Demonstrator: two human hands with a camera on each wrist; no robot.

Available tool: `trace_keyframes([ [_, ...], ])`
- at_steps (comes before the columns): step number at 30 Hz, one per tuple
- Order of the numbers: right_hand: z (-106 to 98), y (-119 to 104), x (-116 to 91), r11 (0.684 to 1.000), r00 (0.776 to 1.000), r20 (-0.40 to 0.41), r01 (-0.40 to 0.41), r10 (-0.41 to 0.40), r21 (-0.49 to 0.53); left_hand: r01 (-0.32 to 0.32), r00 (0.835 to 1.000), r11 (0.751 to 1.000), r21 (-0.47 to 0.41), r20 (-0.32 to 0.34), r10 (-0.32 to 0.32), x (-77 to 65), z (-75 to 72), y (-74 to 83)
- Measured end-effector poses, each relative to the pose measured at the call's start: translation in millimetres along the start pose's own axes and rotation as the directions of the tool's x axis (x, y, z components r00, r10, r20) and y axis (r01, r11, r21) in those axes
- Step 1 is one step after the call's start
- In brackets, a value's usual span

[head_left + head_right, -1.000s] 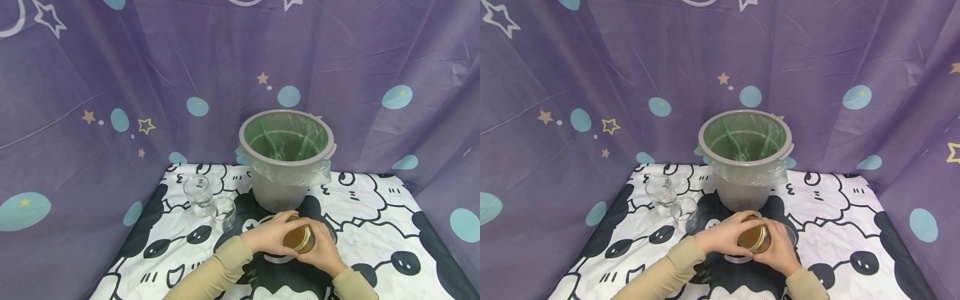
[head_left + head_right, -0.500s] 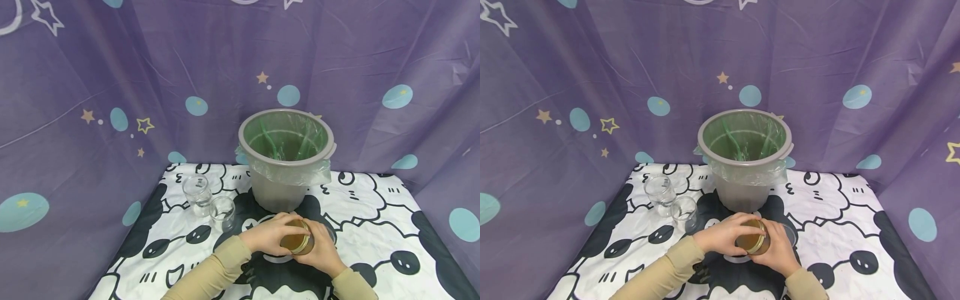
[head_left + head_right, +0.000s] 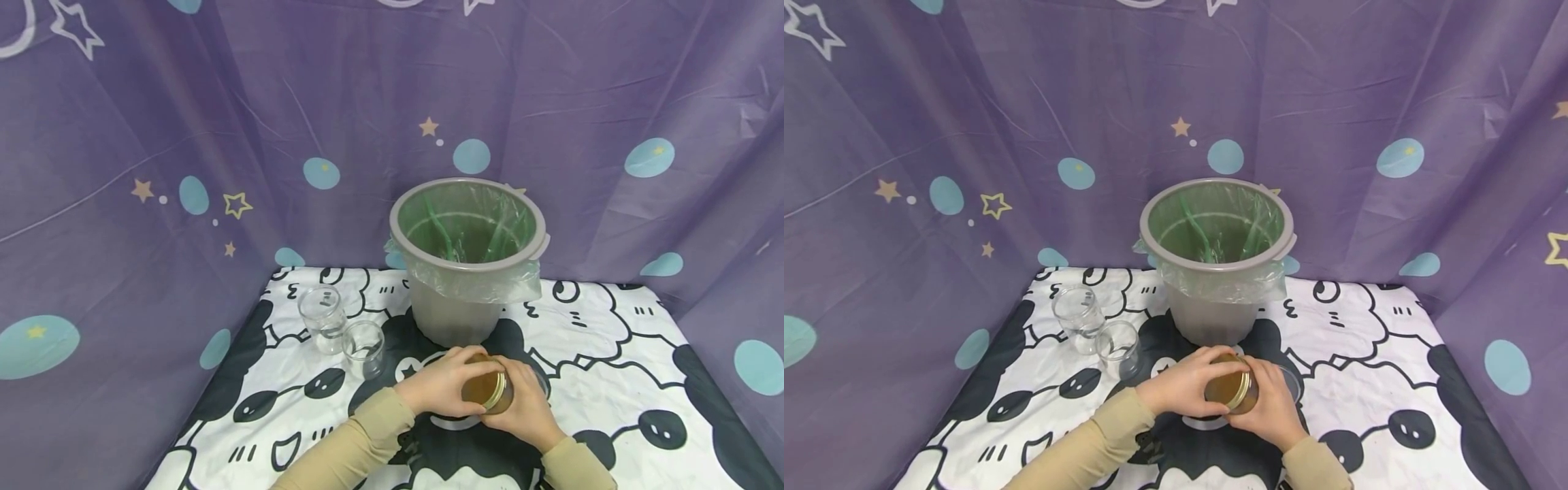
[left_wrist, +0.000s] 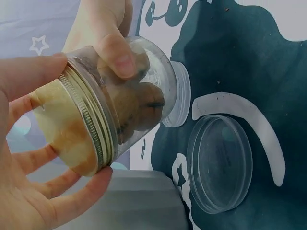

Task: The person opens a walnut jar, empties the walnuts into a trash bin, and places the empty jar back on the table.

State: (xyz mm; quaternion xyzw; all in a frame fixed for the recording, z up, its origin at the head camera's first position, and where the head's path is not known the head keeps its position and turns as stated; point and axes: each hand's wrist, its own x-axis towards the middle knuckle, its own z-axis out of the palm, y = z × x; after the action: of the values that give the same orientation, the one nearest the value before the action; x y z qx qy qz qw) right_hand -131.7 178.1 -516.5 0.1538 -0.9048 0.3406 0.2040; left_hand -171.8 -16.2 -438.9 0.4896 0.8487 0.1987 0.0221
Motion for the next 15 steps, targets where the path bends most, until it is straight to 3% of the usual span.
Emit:
trace_keyframes([
  [4, 0, 1, 2, 1.0, 1.0, -0.003, 0.002, -0.002, 0.001, 0.045, 0.999, 0.999, -0.014, -0.012, -0.046, 1.7, -0.8, 0.9],
  [8, -1, 0, 4, 1.0, 1.0, -0.015, 0.011, -0.011, -0.004, 0.135, 0.991, 0.989, -0.06, 0.002, -0.135, 3.1, -2.4, 3.7],
  [15, -2, -1, 5, 1.0, 1.0, -0.02, 0.019, -0.019, 0.003, 0.307, 0.949, 0.942, -0.132, -0.031, -0.314, 3.5, 3.4, 12.5],
])
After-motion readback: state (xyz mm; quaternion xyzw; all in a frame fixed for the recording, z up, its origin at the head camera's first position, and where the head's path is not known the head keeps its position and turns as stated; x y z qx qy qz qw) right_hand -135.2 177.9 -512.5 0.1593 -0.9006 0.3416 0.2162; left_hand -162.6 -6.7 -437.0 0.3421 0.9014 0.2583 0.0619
